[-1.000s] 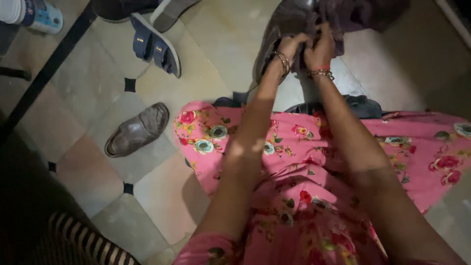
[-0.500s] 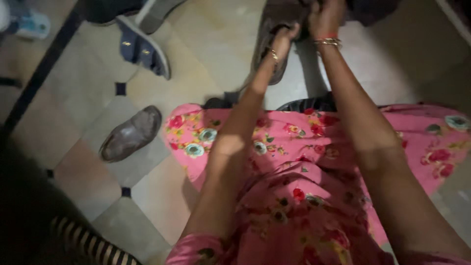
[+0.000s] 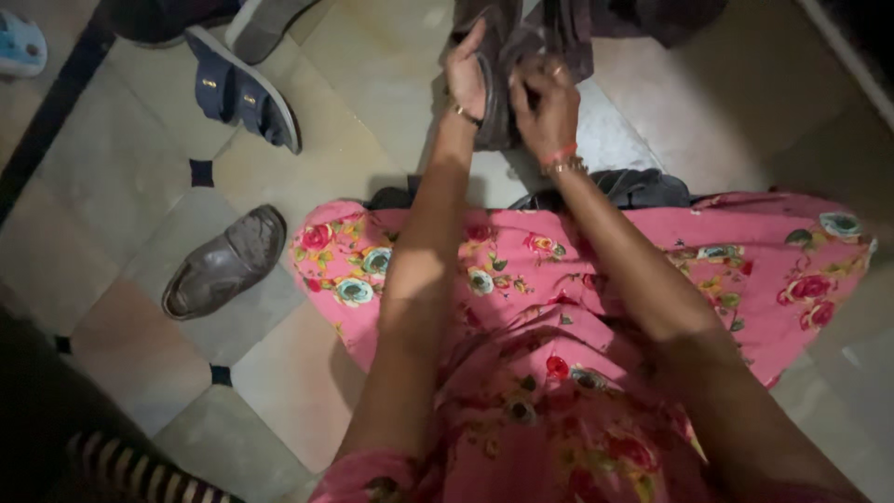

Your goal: The person sits on the floor and wipes a pair of brown leather shoes with a dark cloth. They clean the first shoe thoroughly, then place it aside and proceed to wipe the second shoe in the same manner.

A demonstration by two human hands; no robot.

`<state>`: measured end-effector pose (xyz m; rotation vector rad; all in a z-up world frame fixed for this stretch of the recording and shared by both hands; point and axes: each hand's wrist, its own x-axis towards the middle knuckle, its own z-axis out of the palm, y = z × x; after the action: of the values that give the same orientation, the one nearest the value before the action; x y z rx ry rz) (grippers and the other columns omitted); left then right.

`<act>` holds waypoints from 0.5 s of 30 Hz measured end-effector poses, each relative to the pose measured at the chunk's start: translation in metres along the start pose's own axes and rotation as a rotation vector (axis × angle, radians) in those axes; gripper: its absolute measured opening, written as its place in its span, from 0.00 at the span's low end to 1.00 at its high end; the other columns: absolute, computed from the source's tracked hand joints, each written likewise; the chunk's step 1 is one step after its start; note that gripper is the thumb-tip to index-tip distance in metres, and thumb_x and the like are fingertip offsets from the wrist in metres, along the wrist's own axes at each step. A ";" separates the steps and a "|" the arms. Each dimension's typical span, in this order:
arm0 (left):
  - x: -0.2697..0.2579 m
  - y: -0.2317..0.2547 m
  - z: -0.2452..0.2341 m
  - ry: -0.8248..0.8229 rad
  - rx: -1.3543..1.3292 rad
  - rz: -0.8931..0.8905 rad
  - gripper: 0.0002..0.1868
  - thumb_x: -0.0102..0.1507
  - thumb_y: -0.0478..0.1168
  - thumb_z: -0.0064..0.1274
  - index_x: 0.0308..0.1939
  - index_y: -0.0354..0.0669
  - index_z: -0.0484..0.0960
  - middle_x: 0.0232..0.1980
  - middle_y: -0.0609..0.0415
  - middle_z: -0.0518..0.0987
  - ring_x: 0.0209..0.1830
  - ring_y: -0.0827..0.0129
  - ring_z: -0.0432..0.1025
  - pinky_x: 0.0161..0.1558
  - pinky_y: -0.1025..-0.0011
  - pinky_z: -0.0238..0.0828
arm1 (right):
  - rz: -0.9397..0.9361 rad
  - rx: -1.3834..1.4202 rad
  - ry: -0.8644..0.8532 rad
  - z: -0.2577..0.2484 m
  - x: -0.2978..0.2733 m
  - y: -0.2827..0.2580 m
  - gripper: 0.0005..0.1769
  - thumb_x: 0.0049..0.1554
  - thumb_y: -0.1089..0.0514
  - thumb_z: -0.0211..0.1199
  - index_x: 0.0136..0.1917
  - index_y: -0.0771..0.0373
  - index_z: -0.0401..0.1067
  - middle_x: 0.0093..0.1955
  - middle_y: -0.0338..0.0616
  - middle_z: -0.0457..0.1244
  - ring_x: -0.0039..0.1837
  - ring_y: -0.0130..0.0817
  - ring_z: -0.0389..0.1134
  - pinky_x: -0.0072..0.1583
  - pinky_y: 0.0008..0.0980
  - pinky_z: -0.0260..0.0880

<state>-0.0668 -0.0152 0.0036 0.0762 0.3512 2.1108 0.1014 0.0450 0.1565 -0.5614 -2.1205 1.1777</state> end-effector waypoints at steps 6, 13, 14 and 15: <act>0.004 0.004 -0.054 0.074 0.088 0.151 0.26 0.69 0.43 0.40 0.68 0.32 0.71 0.67 0.39 0.74 0.65 0.50 0.72 0.66 0.53 0.68 | -0.059 0.006 -0.006 0.002 -0.007 -0.009 0.07 0.58 0.62 0.70 0.47 0.68 0.77 0.50 0.53 0.67 0.55 0.53 0.69 0.57 0.44 0.69; 0.017 -0.017 -0.071 0.205 0.268 0.203 0.24 0.73 0.40 0.40 0.70 0.26 0.72 0.73 0.46 0.71 0.74 0.61 0.63 0.77 0.62 0.53 | -0.027 -0.072 0.114 0.062 0.060 0.071 0.02 0.60 0.66 0.63 0.46 0.67 0.73 0.49 0.53 0.66 0.56 0.54 0.69 0.59 0.48 0.69; 0.019 -0.019 -0.073 0.260 0.369 0.253 0.25 0.71 0.39 0.41 0.70 0.27 0.72 0.74 0.50 0.70 0.76 0.66 0.62 0.78 0.65 0.51 | -0.026 -0.103 0.109 0.068 0.071 0.085 0.02 0.59 0.66 0.62 0.47 0.67 0.73 0.50 0.54 0.67 0.56 0.55 0.69 0.59 0.48 0.69; 0.020 -0.022 -0.076 0.266 0.386 0.219 0.25 0.72 0.39 0.42 0.69 0.26 0.72 0.73 0.48 0.71 0.76 0.64 0.62 0.78 0.64 0.50 | -0.019 -0.139 0.093 0.073 0.077 0.099 0.03 0.59 0.67 0.62 0.48 0.67 0.73 0.50 0.54 0.67 0.56 0.55 0.69 0.58 0.48 0.69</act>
<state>-0.0740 -0.0043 -0.0766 0.0610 0.9455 2.2455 0.0016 0.1015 0.0677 -0.6449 -2.1339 0.9800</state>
